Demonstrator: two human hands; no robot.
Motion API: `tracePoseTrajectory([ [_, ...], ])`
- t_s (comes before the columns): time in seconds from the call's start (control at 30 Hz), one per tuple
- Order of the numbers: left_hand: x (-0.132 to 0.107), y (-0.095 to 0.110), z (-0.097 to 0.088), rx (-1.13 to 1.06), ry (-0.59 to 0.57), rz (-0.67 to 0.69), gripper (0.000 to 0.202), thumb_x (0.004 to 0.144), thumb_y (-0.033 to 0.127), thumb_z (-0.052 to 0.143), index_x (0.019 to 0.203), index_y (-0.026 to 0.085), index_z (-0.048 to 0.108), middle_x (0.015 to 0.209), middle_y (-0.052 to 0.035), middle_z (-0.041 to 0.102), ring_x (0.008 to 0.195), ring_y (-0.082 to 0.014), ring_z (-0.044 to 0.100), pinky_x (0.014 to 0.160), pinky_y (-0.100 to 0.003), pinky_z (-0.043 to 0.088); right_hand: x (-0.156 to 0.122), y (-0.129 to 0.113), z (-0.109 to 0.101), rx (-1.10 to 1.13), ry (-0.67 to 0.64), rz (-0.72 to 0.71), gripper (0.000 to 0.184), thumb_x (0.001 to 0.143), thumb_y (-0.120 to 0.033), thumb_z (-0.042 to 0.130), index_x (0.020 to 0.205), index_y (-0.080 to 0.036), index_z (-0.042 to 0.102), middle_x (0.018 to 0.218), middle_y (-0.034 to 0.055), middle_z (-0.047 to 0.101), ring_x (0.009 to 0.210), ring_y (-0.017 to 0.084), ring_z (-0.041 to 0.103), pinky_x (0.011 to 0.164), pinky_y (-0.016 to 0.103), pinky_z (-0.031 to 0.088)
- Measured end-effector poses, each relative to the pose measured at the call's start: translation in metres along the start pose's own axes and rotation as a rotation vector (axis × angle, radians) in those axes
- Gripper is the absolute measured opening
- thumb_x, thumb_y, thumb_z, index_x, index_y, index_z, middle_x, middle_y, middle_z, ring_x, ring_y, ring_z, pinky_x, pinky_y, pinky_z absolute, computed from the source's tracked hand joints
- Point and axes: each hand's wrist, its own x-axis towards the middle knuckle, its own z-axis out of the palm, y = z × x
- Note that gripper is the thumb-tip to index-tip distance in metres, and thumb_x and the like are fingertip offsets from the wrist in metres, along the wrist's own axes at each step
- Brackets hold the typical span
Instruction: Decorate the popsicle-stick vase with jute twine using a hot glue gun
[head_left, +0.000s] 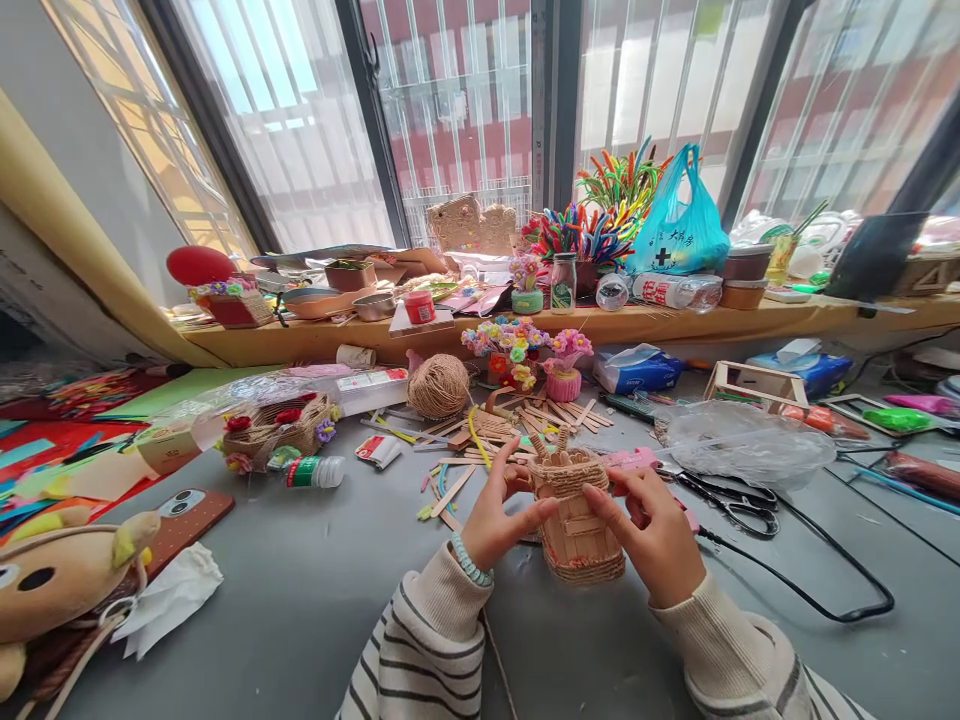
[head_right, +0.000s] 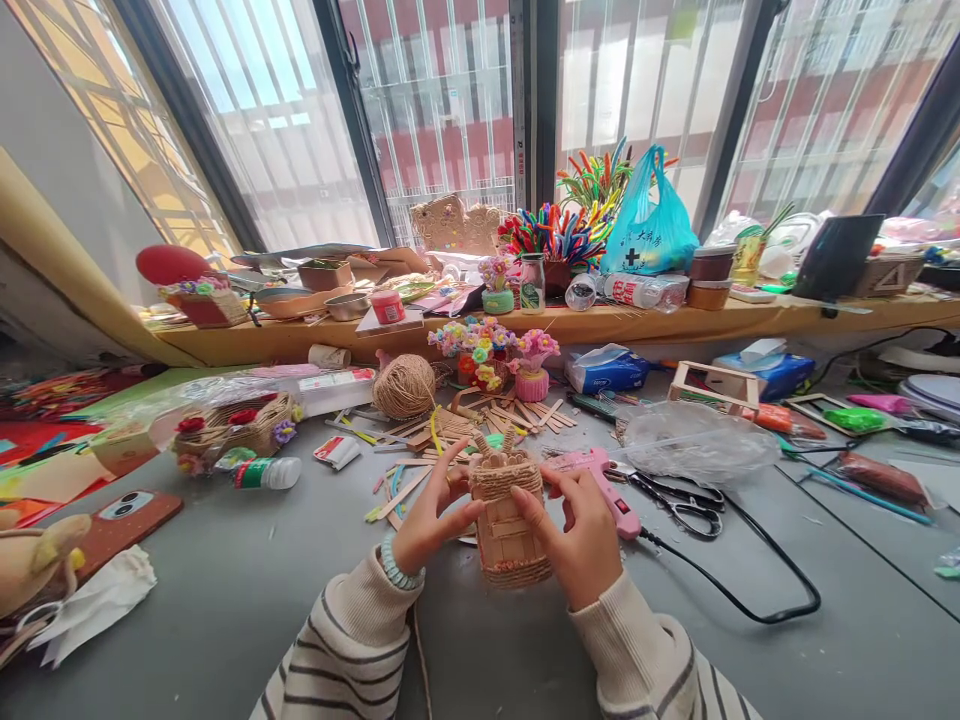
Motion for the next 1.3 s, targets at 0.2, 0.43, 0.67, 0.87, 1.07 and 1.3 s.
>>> tracePoseTrajectory([
  [0.2,0.002,-0.006,-0.003,-0.012,0.056,0.031,0.090,0.062,0.052,0.064,0.134,0.019,0.021,0.088,-0.0058,0.056,0.087,-0.0203,0.054,0.088,-0.039,0.037,-0.001,0.000,0.000,0.011,-0.027,-0.025,0.042,0.073,-0.050,0.055,0.097,-0.017,0.064,0.076,0.0042,0.053,0.054,0.009,0.043,0.043,0.023,0.039],
  [0.43,0.000,-0.005,-0.001,0.114,0.163,0.118,0.090,0.061,0.052,0.064,0.133,0.018,0.024,0.082,-0.0039,0.057,0.084,-0.0207,0.055,0.087,-0.038,0.037,-0.003,-0.004,0.001,-0.014,-0.082,-0.078,0.039,0.077,-0.047,0.050,0.102,-0.020,0.063,0.096,0.0098,0.053,0.086,0.018,0.052,0.049,0.024,0.044],
  [0.67,-0.002,-0.006,-0.002,0.218,0.150,0.149,0.087,0.062,0.044,0.067,0.133,0.019,0.024,0.089,-0.0052,0.057,0.087,-0.0214,0.055,0.087,-0.037,0.038,-0.005,0.000,0.003,-0.129,-0.027,-0.139,0.040,0.077,-0.049,0.048,0.106,-0.025,0.061,0.108,0.0095,0.051,0.096,0.022,0.048,0.068,0.035,0.049],
  [0.87,-0.003,-0.002,0.003,0.228,0.162,0.155,0.083,0.065,0.042,0.065,0.133,0.018,0.025,0.092,-0.0070,0.058,0.090,-0.0226,0.055,0.086,-0.038,0.039,-0.007,0.002,0.002,-0.244,-0.001,-0.205,0.042,0.077,-0.050,0.049,0.107,-0.023,0.060,0.117,0.0094,0.049,0.096,0.023,0.048,0.085,0.046,0.040],
  [1.07,-0.001,-0.005,0.002,0.128,0.173,0.123,0.083,0.062,0.043,0.068,0.131,0.019,0.028,0.090,-0.0058,0.059,0.088,-0.0213,0.056,0.087,-0.037,0.039,-0.009,-0.003,0.002,-0.251,0.119,-0.264,0.042,0.074,-0.050,0.052,0.102,-0.020,0.059,0.118,0.0102,0.048,0.101,0.025,0.045,0.088,0.046,0.037],
  [1.3,0.005,-0.004,-0.014,-0.152,-0.040,-0.026,0.075,0.052,0.047,0.073,0.115,0.018,0.046,0.079,-0.0038,0.060,0.080,-0.0195,0.058,0.078,-0.034,0.041,-0.007,0.002,0.001,-0.239,0.095,-0.263,0.041,0.077,-0.050,0.049,0.102,-0.019,0.059,0.118,0.0110,0.049,0.103,0.025,0.045,0.088,0.046,0.036],
])
